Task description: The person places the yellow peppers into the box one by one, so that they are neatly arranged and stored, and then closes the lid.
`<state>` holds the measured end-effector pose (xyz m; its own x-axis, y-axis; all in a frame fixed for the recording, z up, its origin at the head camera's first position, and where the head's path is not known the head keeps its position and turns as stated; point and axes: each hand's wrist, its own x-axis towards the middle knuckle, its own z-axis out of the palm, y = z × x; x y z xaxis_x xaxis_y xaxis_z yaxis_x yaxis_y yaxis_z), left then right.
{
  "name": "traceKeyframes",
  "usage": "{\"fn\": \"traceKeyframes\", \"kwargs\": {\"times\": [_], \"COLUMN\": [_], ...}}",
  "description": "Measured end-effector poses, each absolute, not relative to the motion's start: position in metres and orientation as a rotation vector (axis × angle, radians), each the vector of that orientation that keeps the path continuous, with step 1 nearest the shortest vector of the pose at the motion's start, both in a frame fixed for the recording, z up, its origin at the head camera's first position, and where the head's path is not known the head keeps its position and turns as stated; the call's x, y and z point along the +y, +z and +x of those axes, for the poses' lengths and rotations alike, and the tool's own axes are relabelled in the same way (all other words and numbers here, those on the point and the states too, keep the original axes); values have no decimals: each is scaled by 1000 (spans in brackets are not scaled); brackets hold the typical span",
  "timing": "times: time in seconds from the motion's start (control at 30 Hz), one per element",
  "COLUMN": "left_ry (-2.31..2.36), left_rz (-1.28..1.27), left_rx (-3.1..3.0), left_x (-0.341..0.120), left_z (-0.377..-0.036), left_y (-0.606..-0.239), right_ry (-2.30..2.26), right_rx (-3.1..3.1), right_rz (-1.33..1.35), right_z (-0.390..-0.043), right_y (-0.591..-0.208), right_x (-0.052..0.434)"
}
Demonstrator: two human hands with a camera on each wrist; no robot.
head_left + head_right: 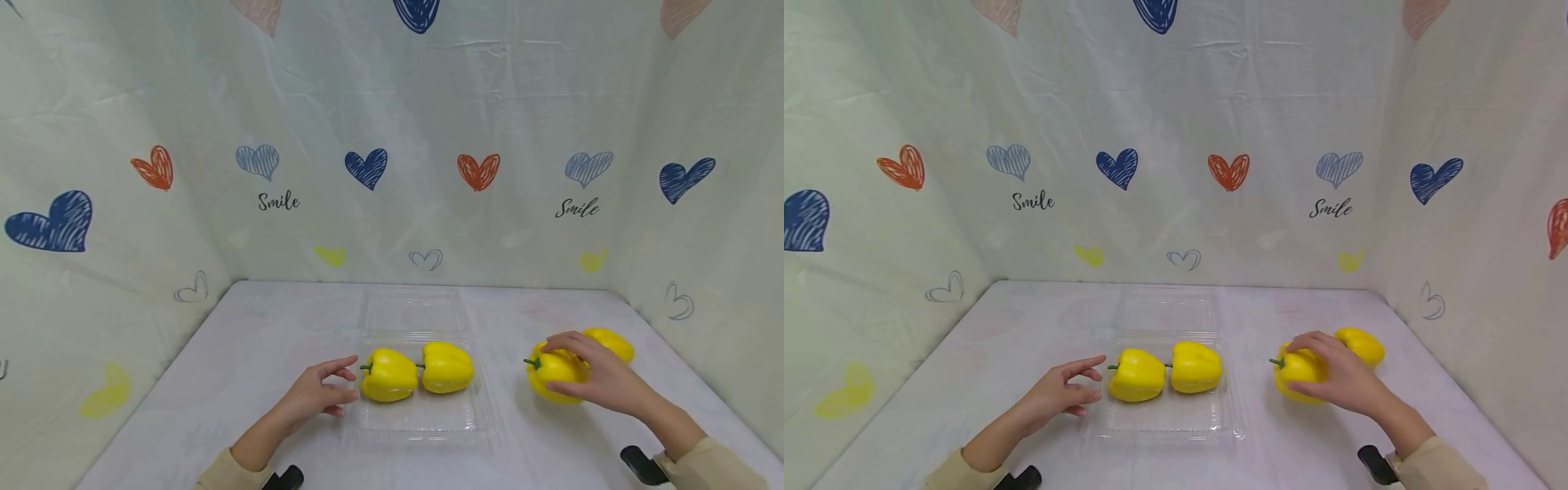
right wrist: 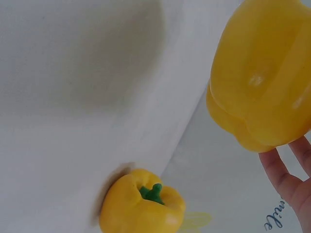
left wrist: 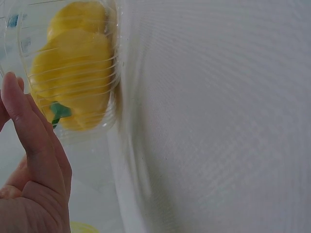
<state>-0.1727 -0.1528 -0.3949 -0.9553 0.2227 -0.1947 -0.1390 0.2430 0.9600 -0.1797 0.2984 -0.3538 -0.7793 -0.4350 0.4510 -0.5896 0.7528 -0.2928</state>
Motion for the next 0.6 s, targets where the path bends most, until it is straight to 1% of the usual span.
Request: {"fn": "traceKeyframes", "kwargs": {"times": [0.6], "left_ry": [1774], "left_rz": [82], "left_rx": [2224], "left_x": [-153], "left_z": [-173], "left_y": [-395], "right_ry": [643], "right_rx": [-2649], "right_rz": [795], "right_z": [-186], "right_y": [-351], "right_x": [276]}}
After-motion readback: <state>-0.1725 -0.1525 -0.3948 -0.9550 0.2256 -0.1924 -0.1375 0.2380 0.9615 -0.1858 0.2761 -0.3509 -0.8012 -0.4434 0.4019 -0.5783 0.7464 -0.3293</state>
